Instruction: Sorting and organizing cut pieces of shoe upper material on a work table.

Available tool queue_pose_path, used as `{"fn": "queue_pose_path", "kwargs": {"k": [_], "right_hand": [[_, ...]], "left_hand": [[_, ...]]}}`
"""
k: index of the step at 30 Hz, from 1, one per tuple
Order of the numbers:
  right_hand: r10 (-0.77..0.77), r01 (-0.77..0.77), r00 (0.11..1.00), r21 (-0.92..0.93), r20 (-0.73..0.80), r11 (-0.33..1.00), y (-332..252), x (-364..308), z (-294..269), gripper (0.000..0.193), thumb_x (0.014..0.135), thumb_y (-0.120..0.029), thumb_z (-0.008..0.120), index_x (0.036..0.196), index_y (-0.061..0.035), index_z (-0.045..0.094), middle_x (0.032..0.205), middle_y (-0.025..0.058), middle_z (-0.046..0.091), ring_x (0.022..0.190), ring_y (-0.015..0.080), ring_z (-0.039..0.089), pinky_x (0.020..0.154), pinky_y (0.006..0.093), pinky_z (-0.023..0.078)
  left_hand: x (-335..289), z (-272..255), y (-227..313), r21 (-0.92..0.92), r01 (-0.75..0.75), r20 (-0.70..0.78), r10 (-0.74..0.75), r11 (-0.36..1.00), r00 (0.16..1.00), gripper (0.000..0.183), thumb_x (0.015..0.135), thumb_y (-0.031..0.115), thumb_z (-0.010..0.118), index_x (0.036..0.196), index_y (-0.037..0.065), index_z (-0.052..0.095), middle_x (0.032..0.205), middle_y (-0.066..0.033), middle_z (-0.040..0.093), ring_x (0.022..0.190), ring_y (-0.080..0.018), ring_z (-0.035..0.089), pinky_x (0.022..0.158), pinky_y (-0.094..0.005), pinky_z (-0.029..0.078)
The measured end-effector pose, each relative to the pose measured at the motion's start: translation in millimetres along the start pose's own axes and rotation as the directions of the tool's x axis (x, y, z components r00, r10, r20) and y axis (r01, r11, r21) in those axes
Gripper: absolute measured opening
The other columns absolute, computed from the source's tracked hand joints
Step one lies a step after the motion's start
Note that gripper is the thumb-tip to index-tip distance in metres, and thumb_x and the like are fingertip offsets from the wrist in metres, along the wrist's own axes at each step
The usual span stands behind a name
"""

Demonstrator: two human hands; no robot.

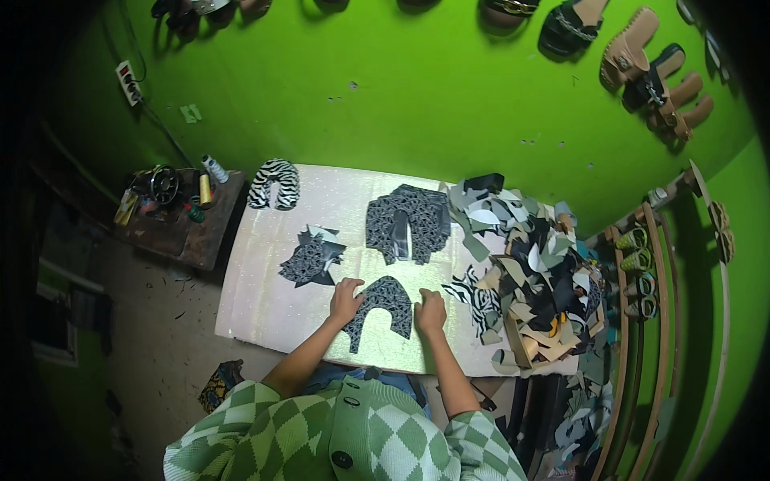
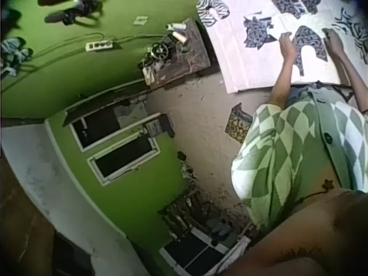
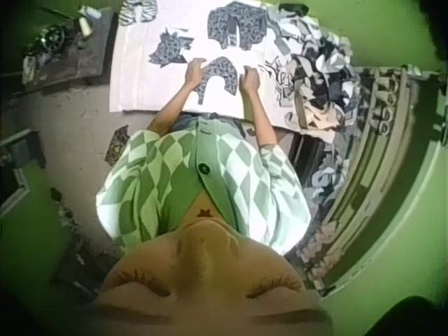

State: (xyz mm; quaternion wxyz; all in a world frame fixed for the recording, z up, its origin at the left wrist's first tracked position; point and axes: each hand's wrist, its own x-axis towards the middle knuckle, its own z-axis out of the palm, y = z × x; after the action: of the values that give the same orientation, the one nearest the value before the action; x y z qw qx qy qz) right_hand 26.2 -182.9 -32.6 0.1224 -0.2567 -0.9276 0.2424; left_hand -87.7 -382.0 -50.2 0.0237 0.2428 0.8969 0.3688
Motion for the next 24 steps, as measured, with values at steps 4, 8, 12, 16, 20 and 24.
{"fn": "queue_pose_path", "kwargs": {"k": [4,8,12,16,20,24], "right_hand": [[-0.03,0.003,0.99,0.184,0.14,0.983,2.7,-2.9,-4.2,0.029,0.071,-0.01,0.064,0.099,-0.0028,0.058,0.097,0.0163,0.053,0.092,0.032,0.051,0.082,0.0362,0.042],[0.006,-0.032,0.995,0.25,0.102,0.968,2.0,-1.1,6.1,0.024,0.072,-0.009,0.064,0.095,-0.0013,0.059,0.089,0.015,0.056,0.082,0.0281,0.055,0.074,0.0343,0.044],[0.033,-0.074,0.986,0.249,0.164,0.966,7.8,0.8,10.3,0.021,0.072,-0.009,0.064,0.092,-0.0028,0.061,0.086,0.0134,0.056,0.077,0.0261,0.055,0.07,0.0337,0.044],[0.001,-0.026,0.994,0.225,0.114,0.974,-0.6,-4.4,3.8,0.026,0.073,-0.008,0.063,0.098,-0.0041,0.057,0.086,0.0126,0.054,0.08,0.0274,0.054,0.073,0.0345,0.044],[-0.262,0.258,0.964,0.086,0.041,0.962,-10.4,-11.1,-4.2,0.031,0.07,-0.004,0.062,0.1,-0.0057,0.055,0.096,0.0129,0.051,0.09,0.03,0.049,0.08,0.0387,0.04],[-0.447,0.447,0.894,0.001,0.044,0.894,-4.1,-24.9,12.1,0.035,0.075,-0.005,0.051,0.11,-0.0034,0.053,0.109,0.0119,0.051,0.1,0.0274,0.048,0.087,0.0352,0.04]], "left_hand": [[2.1,7.0,26.3,0.057,0.043,0.033,-0.045,0.997,0.998,0.031,0.068,0.009,0.069,0.098,0.01,0.06,0.096,-0.0092,0.057,0.091,-0.0279,0.052,0.079,-0.0363,0.043],[7.0,6.7,25.4,0.05,0.053,0.031,-0.055,0.997,0.998,0.025,0.067,0.01,0.069,0.09,0.011,0.064,0.089,-0.0082,0.059,0.087,-0.0274,0.053,0.076,-0.0354,0.044],[11.0,5.9,22.8,0.051,0.041,0.07,-0.044,0.998,0.997,0.023,0.066,0.012,0.07,0.088,0.011,0.065,0.088,-0.0053,0.061,0.085,-0.0262,0.054,0.074,-0.0351,0.044],[6.6,3.5,24.0,0.144,-0.026,0.033,0.022,0.989,0.999,0.024,0.067,0.012,0.069,0.09,0.011,0.064,0.09,-0.0044,0.06,0.086,-0.0244,0.055,0.075,-0.035,0.043],[-2.6,3.0,26.6,0.194,-0.223,0.005,0.227,0.955,0.974,0.026,0.07,0.01,0.064,0.096,0.009,0.062,0.095,-0.0053,0.058,0.089,-0.0235,0.054,0.076,-0.0347,0.042],[-24.2,17.9,19.5,0.095,-0.393,0.153,0.376,0.915,0.914,0.038,0.072,0.005,0.057,0.11,0.006,0.055,0.109,-0.0096,0.054,0.107,-0.0255,0.048,0.088,-0.0374,0.036]]}}
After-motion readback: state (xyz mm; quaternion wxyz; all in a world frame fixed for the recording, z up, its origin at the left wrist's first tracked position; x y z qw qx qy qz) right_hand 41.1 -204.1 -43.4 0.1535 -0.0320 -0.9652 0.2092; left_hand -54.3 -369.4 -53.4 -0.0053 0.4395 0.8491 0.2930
